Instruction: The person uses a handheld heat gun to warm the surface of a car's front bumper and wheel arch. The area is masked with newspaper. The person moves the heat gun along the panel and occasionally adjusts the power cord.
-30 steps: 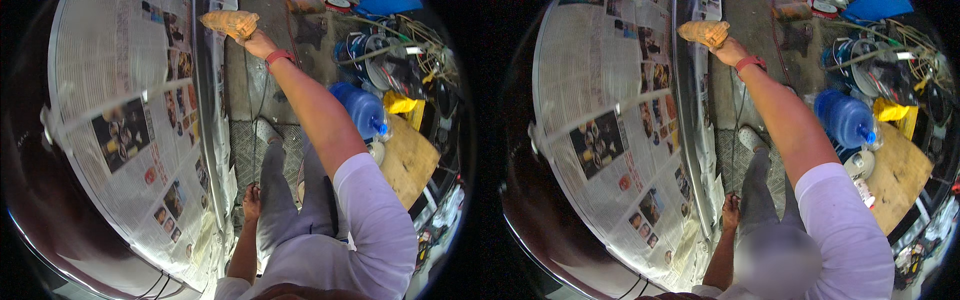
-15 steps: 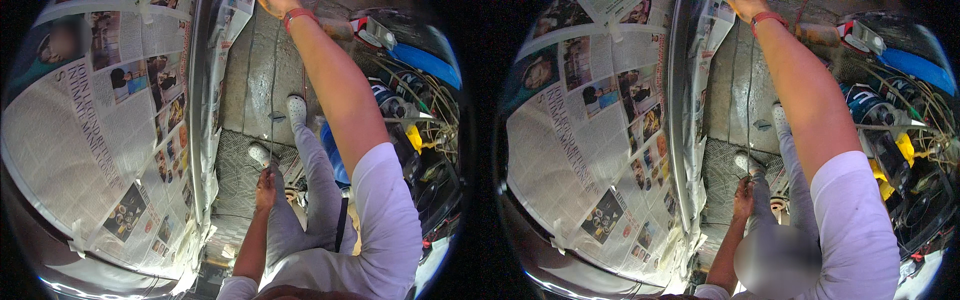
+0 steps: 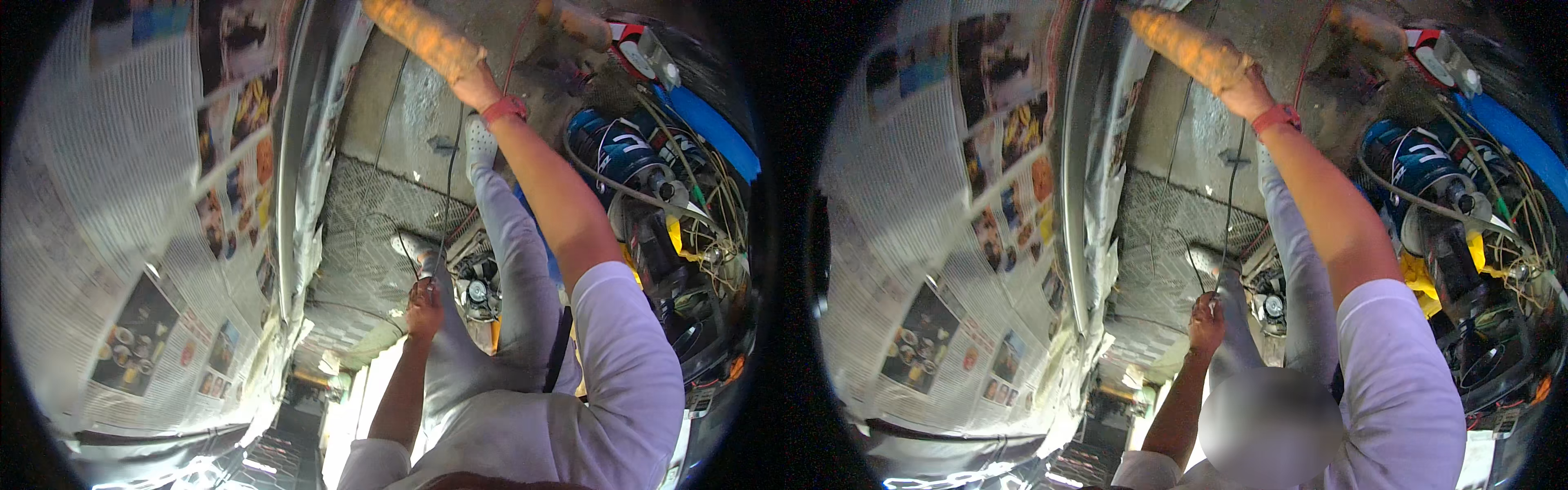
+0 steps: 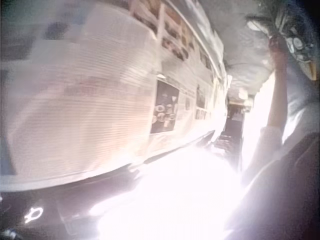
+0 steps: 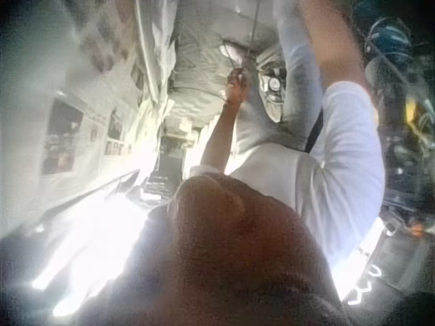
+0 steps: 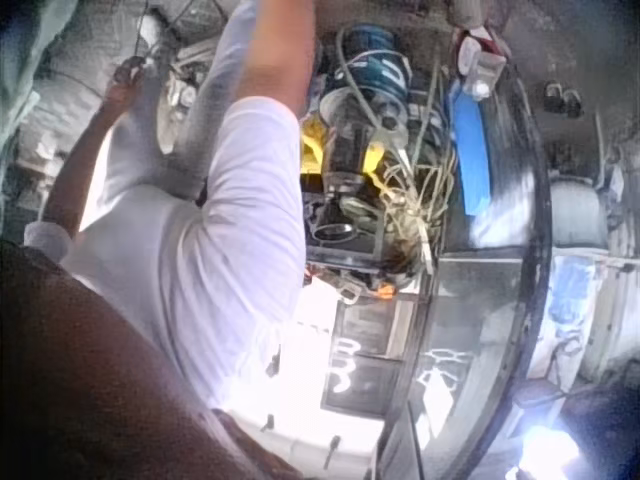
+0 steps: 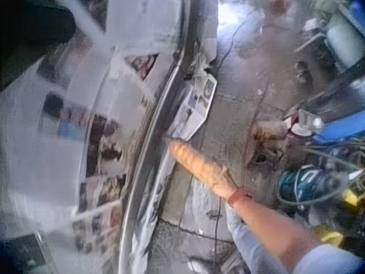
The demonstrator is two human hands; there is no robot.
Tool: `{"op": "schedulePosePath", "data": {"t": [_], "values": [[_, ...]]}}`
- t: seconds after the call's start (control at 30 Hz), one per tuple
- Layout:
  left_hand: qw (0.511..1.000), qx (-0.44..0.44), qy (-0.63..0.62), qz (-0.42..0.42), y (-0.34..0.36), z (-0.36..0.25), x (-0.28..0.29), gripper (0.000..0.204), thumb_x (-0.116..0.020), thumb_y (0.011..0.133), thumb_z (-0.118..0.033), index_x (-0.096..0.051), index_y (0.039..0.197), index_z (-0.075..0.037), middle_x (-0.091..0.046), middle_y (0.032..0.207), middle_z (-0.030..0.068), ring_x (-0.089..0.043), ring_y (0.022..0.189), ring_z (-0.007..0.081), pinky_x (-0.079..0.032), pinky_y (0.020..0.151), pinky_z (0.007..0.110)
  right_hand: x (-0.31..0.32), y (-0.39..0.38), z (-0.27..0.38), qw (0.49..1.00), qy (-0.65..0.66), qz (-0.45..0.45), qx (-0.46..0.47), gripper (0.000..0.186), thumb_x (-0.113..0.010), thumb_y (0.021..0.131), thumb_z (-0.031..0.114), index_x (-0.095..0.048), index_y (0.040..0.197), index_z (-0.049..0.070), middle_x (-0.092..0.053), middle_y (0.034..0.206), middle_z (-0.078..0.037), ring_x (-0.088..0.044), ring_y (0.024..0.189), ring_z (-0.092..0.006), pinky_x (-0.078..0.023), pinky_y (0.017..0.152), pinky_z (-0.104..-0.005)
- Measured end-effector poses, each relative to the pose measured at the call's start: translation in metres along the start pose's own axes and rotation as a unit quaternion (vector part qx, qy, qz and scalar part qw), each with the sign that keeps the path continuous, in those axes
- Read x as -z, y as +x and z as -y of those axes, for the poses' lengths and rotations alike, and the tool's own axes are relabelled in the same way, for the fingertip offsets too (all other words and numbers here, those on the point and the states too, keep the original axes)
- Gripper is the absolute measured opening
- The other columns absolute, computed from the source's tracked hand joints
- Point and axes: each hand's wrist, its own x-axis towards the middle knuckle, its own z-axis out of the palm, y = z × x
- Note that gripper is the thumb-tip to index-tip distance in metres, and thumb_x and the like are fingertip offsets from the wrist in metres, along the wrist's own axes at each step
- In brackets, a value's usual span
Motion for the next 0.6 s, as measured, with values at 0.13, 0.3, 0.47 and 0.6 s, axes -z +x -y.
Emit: {"op": "schedulePosePath", "data": {"t": [0.13,0.3,0.47,0.6], "values": [[0.994,0.072,0.042,0.075,-0.051,0.061,-0.012,0.037,-0.062,0.099,-0.022,-0.052,0.131,-0.005,-0.062,0.124,0.0222,-0.060,0.115,0.0457,-0.051,0.098,0.054,-0.033,-0.088,0.082,0.976,0.196,0.047,-0.079,0.049,-0.077,0.084,0.024,-0.063,0.127,0.006,-0.067,0.125,-0.013,-0.062,0.120,-0.0312,-0.046,0.107,-0.0448],[0.985,0.101,0.045,0.130,-0.106,0.153,-0.069,0.048,-0.064,0.097,-0.033,-0.048,0.134,-0.007,-0.054,0.131,0.0243,-0.050,0.130,0.0439,-0.039,0.111,0.056,-0.068,-0.165,0.196,0.959,0.184,0.205,-0.061,0.054,-0.077,0.083,0.029,-0.062,0.132,0.010,-0.063,0.126,-0.010,-0.059,0.118,-0.0304,-0.041,0.106,-0.0454],[0.990,0.068,0.101,0.072,-0.123,0.205,-0.090,0.059,-0.063,0.096,-0.045,-0.051,0.134,-0.002,-0.054,0.136,0.0245,-0.043,0.140,0.0440,-0.029,0.118,0.061,-0.153,-0.271,0.264,0.961,0.168,0.217,0.020,0.037,-0.074,0.086,0.036,-0.068,0.116,0.016,-0.067,0.111,-0.007,-0.063,0.111,-0.0292,-0.038,0.102,-0.0485],[0.983,0.112,0.076,0.121,-0.119,0.228,-0.069,0.060,-0.063,0.095,-0.045,-0.052,0.138,-0.004,-0.050,0.144,0.0243,-0.035,0.148,0.0422,-0.022,0.122,0.062,-0.221,-0.345,0.319,0.937,0.223,0.262,0.055,0.042,-0.074,0.083,0.038,-0.066,0.120,0.020,-0.064,0.109,-0.003,-0.061,0.111,-0.0251,-0.038,0.100,-0.0458]]}}
